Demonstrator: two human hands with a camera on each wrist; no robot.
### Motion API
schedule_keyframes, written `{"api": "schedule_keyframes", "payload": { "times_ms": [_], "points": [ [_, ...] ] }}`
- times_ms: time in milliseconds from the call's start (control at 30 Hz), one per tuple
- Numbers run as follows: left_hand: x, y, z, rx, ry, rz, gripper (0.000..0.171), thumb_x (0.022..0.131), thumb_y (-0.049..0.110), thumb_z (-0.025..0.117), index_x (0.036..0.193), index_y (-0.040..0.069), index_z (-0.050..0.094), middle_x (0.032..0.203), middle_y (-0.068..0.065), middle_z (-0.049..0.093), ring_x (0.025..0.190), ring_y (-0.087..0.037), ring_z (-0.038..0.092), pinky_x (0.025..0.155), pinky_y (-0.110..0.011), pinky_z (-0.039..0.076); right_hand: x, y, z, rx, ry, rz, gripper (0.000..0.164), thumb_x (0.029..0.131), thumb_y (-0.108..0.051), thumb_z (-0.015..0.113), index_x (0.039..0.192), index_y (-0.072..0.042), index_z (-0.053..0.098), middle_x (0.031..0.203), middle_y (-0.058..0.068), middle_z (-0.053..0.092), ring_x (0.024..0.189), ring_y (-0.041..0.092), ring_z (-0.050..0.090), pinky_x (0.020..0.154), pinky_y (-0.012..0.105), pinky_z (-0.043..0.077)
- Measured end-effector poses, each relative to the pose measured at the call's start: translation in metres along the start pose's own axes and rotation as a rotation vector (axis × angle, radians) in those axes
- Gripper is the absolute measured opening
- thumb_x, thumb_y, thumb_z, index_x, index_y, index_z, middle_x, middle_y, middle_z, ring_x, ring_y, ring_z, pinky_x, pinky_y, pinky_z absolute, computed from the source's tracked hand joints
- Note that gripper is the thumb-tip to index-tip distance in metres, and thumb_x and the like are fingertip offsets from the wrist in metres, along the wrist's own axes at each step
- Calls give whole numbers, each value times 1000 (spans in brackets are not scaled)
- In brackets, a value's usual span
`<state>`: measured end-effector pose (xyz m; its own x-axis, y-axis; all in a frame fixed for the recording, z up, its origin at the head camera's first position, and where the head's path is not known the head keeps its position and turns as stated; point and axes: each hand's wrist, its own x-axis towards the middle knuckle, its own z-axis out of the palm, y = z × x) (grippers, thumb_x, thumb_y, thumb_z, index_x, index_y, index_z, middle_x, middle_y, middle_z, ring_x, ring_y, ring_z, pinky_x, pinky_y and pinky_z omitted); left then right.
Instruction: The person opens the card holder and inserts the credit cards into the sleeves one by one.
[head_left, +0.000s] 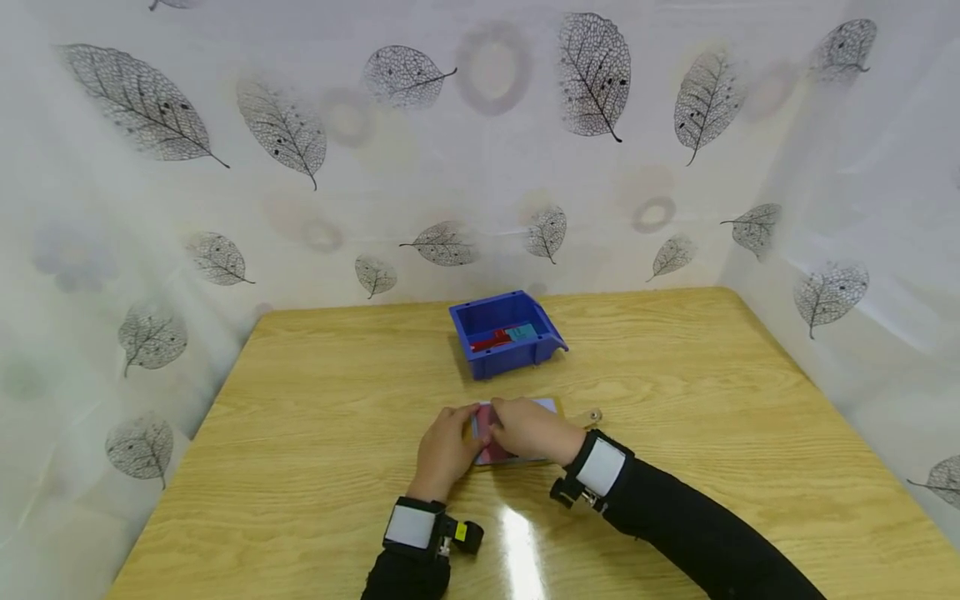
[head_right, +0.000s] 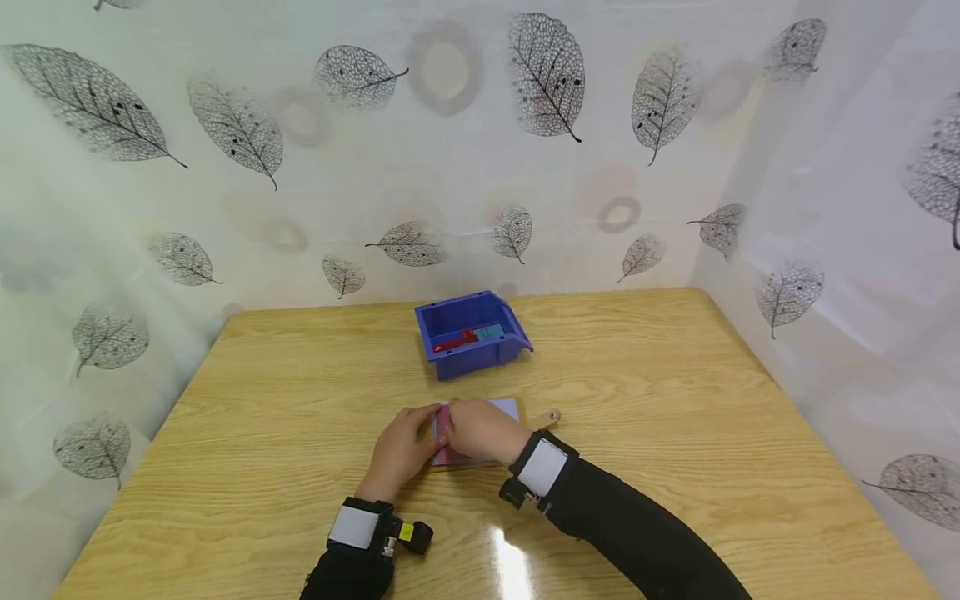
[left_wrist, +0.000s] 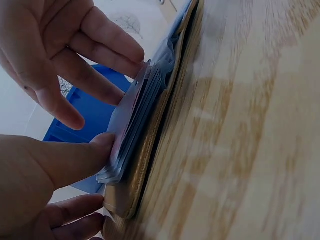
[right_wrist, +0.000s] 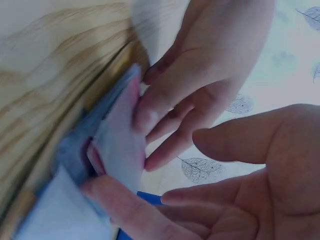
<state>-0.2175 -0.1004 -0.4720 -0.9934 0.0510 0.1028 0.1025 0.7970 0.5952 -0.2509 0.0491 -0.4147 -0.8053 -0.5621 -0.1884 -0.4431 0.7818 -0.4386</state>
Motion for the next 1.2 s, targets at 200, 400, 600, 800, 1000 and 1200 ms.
{"api": "schedule_keyframes", "payload": {
  "times_ms": [200,400,600,800,1000,1200],
  "points": [
    [0,1,-1,-21,-7,-4,49,81,21,79,126,7,64,109,-15,62,99,-32,62,83,-47,50,9,7,-9,-76,-78,1,34,97,-14,56,127,2,56,96,15,67,83,24,64,72,40,51],
    [-1,-2,0,-20,-14,12,51,81,24,78,127,6,63,109,-17,62,99,-34,62,83,-48,50,24,16,-35,-122,-17,-52,26,96,-13,56,115,1,67,110,15,68,102,29,64,85,44,51],
    [-1,-3,-1,-27,-10,18,51,81,25,79,127,6,64,110,-19,62,99,-35,62,82,-48,50,49,19,-67,-1,204,-19,22,95,-20,60,107,-5,70,100,8,70,92,23,65,81,39,52],
    [-1,-3,-3,-25,-21,-17,51,82,25,78,128,8,64,112,-18,61,101,-34,62,85,-48,50,79,23,-78,56,258,7,24,95,-19,60,110,-4,70,105,11,69,99,26,64,86,41,51],
    [-2,-1,-5,-43,-14,-9,51,82,23,79,128,7,63,110,-18,61,99,-35,61,84,-48,49,108,32,-68,67,189,29,24,94,-15,62,113,-2,69,111,13,68,101,28,63,86,41,51],
    [-4,-4,0,-30,-17,-13,50,82,24,78,128,8,64,111,-16,62,100,-33,61,84,-46,49,128,41,-56,-1,103,51,29,88,-16,69,113,-1,70,113,15,68,102,30,64,86,41,52]
  ]
}}
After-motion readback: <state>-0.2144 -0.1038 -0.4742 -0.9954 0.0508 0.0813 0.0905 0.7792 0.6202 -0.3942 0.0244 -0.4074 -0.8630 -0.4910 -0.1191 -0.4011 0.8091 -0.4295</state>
